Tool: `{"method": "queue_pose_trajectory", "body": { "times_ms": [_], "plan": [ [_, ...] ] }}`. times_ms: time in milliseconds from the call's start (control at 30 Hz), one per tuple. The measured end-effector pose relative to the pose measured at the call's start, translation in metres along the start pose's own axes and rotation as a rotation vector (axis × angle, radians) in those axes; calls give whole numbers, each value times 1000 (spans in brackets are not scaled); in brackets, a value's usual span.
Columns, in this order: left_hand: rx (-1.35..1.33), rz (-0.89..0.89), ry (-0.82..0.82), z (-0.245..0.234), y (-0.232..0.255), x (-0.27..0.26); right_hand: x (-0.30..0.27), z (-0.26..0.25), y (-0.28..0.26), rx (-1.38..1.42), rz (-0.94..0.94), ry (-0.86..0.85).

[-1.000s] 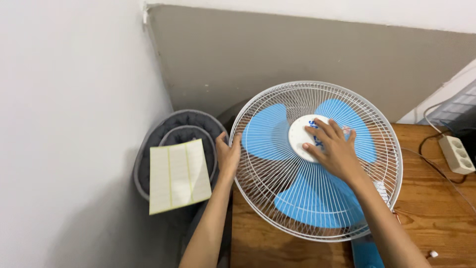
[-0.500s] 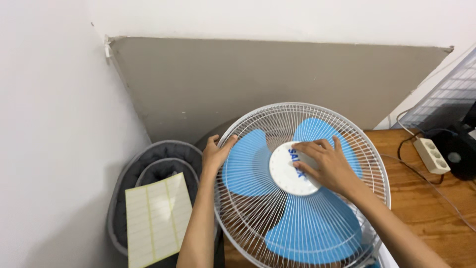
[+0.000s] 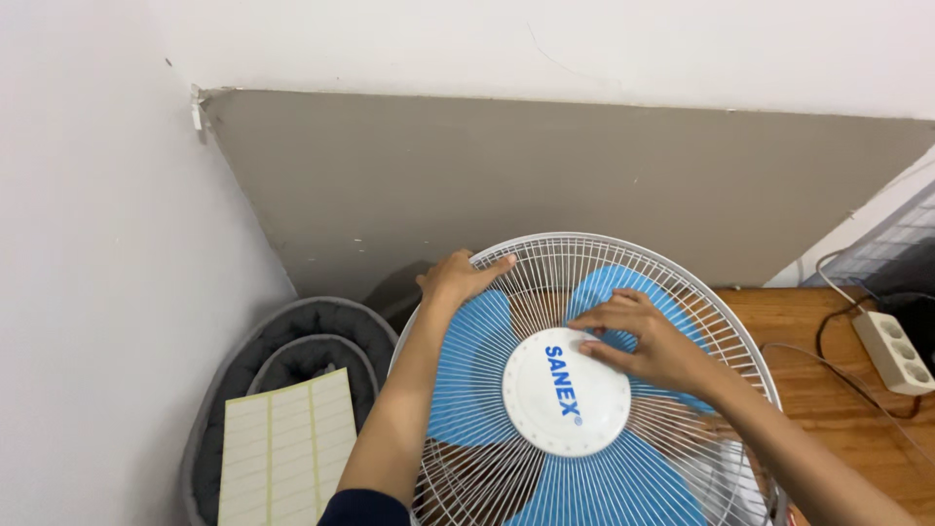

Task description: The person uses a screwdriver to tighten a screw on the front grille of a SANEX electric fan, then repeatedly aligns and presses the grille onto the fan housing to secure it. The fan remains on a wooden desk throughout.

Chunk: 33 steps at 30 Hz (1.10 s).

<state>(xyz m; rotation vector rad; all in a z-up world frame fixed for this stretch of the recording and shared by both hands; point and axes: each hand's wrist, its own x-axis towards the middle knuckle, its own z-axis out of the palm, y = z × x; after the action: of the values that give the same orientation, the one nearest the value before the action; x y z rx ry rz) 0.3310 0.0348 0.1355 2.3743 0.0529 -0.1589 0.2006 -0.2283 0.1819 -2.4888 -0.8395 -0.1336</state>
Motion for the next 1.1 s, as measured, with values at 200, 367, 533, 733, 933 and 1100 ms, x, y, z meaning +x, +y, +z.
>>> {"method": "queue_pose_trajectory", "body": {
  "times_ms": [200, 367, 533, 733, 933, 1100],
  "plan": [
    [28, 48, 9, 11, 3, 8, -6, -3, 27, 36, 69, 13],
    [27, 53, -15, 22, 18, 18, -18, -11, 50, 135, 218, 21],
    [63, 32, -21, 32, 31, 21, -11, -22, 67, 192, 321, 59],
    [94, -8, -44, 29, 36, 20, 16, -26, 108, -208, 152, 302],
    [119, -37, -61, 29, 34, 21, 39, -35, 185, -240, 508, 161],
    [127, -38, -57, 31, 36, 21, 40, -40, 220, -19, 727, -10]
  ]
}}
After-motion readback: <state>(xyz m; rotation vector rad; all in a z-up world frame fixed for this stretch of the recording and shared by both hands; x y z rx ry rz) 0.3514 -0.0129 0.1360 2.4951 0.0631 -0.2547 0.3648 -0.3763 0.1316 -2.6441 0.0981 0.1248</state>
